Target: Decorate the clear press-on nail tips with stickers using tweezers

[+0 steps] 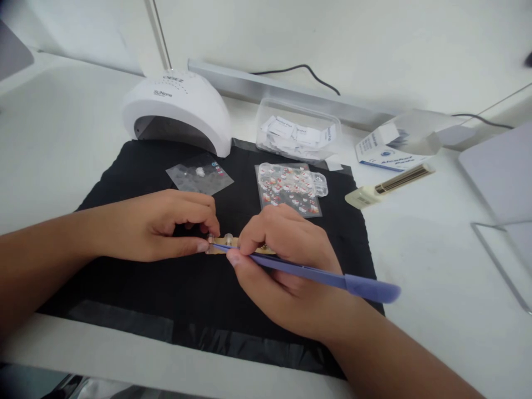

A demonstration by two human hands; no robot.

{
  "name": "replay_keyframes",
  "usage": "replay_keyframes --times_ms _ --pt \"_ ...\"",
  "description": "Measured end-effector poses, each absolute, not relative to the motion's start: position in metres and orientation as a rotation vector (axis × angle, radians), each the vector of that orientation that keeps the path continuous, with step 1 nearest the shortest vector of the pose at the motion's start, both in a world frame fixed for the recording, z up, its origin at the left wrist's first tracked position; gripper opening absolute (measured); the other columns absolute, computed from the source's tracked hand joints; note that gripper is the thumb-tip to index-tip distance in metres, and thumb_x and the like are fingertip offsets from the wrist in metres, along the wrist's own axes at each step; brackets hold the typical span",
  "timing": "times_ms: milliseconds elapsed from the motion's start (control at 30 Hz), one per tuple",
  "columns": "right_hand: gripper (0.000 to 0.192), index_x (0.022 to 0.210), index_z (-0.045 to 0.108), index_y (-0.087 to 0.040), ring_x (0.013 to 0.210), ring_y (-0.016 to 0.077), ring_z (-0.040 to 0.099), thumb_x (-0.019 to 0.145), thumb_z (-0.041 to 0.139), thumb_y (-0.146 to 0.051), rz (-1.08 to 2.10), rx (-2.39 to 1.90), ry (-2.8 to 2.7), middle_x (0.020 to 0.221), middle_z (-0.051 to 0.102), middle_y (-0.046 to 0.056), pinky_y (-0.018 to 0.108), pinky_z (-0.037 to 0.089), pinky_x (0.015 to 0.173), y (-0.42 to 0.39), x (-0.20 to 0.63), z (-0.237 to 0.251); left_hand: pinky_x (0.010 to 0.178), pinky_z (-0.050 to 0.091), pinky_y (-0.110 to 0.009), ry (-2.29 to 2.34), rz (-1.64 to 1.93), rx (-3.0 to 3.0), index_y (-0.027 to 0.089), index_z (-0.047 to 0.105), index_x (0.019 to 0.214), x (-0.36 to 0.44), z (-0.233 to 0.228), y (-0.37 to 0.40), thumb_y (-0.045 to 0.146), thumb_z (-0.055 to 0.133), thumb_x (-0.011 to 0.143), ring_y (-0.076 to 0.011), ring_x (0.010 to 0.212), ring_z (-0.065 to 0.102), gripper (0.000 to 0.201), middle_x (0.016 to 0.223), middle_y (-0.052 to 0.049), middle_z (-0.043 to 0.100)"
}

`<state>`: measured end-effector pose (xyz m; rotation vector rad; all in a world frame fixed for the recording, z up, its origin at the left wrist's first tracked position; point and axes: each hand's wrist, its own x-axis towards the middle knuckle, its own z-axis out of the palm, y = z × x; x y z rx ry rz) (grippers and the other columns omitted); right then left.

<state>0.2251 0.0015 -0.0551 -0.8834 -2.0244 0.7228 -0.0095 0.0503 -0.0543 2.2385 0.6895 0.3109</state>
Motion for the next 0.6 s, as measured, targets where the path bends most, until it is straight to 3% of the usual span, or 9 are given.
replay_keyframes --times_ms 600 --pt "0.024 0.079 0.061 -0.023 0.057 0.0143 0.055 0.073 0.068 0.000 0.746 -0.861 -1.794 0.069 0.063 -0.002 0.034 0.040 0.049 0.0029 0.2265 -0.0596 0.066 0.042 -0.024 0.689 0.302 2.259 0.014 0.068 0.096 -0.0104 -0.0546 0.0488 0.015 0.060 0.088 -0.0131 0.077 0.057 0.011 0.090 -0.003 0.062"
